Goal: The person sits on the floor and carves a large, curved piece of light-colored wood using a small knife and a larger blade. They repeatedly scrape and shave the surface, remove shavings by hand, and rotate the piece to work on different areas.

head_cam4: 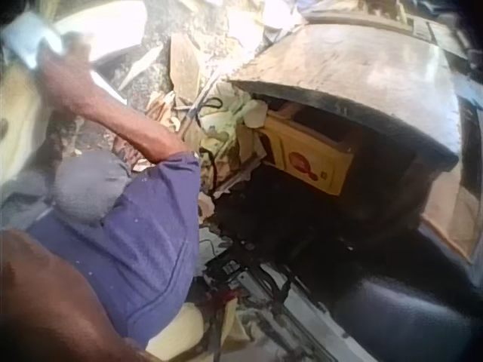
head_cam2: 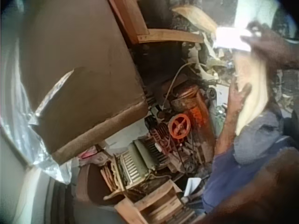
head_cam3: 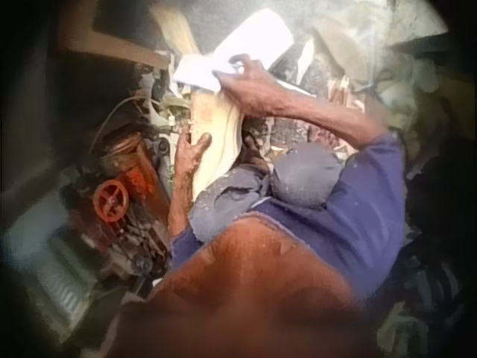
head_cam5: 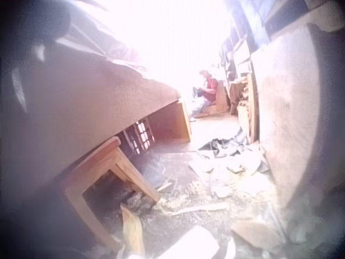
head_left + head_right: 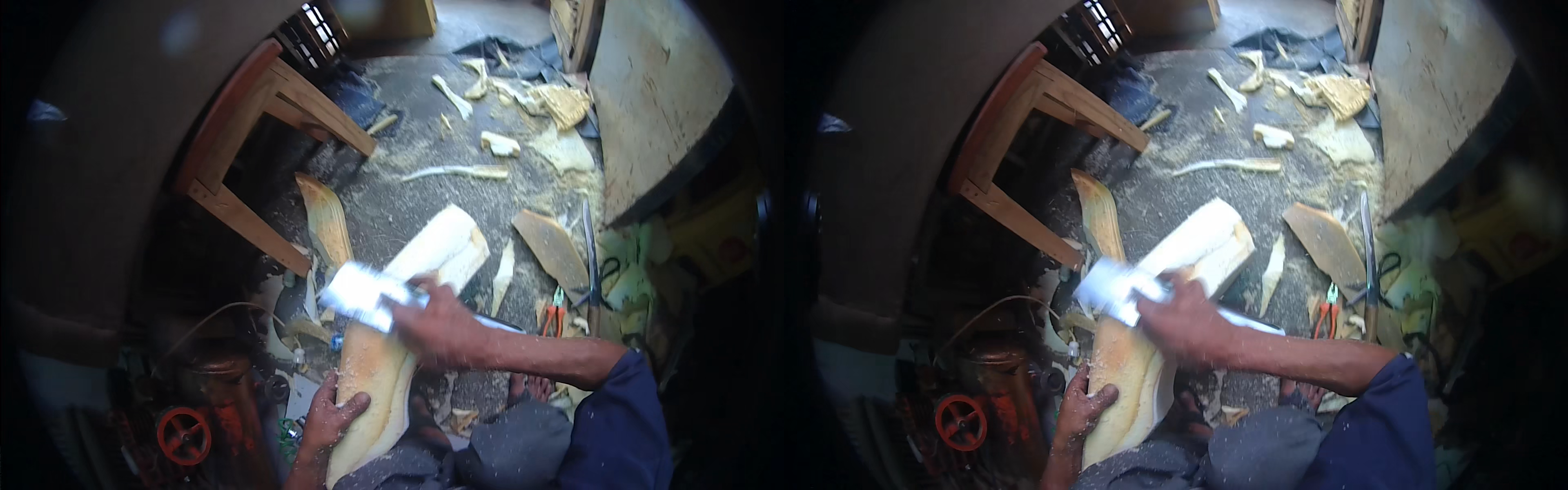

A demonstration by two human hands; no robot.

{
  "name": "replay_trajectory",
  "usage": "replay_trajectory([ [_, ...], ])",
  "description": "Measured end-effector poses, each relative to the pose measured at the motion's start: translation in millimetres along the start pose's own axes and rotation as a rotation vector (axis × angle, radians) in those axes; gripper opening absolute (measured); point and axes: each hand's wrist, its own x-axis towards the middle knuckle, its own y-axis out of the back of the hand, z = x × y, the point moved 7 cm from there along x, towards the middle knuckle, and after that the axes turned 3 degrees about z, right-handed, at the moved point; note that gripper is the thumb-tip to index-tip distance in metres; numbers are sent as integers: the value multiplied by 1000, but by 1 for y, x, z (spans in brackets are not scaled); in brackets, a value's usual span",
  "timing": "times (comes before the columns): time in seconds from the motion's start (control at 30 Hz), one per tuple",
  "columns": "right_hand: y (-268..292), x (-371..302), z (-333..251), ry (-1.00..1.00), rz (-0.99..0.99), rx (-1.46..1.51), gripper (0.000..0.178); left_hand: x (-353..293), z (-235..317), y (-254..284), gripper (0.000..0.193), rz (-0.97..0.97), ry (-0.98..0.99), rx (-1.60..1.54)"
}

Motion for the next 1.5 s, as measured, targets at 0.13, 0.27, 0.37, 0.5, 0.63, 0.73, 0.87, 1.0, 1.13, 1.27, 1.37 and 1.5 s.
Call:
replay_trajectory([
  [0.13, 5, 12, 41, -146, -95, 213, 48, 1, 1, 0, 59, 13, -1, 36],
  [0.27, 5, -33, -35, 186, -7, 273, 49, 1, 1, -4, 60, 3, 8, 31],
  [0.37, 10, -40, -48, 331, 29, 188, 47, 0, 1, -3, 60, 37, 38, 69],
  [0.5, -1, -35, -30, 116, -22, 166, 49, 3, 5, -3, 61, 14, -9, 40],
  [0.63, 6, -41, -47, 311, 119, 172, 51, 4, 0, -1, 64, -5, 16, 15],
  [0.73, -8, -30, -29, 50, -34, 211, 46, 3, 3, 6, 63, 70, -83, 229],
  [0.87, 5, -27, -40, 234, 101, 178, 50, 2, -7, 10, 62, 106, 44, 122],
  [1.0, -16, -22, -20, -56, -143, 258, 42, 3, 0, 6, 64, 38, -7, 90],
  [1.13, 6, -22, -14, 31, 114, 14, 30, 4, 3, 4, 63, 27, -11, 101],
  [1.27, -11, 2, 49, -243, 32, -43, 57, 0, 1, 2, 62, 10, -7, 62],
  [1.37, -24, 4, 60, -301, -82, -67, 64, 1, 0, 1, 63, 7, -7, 45],
  [1.5, -22, -5, 41, -170, 51, 40, 52, 2, -4, 1, 65, 25, 20, 34],
])
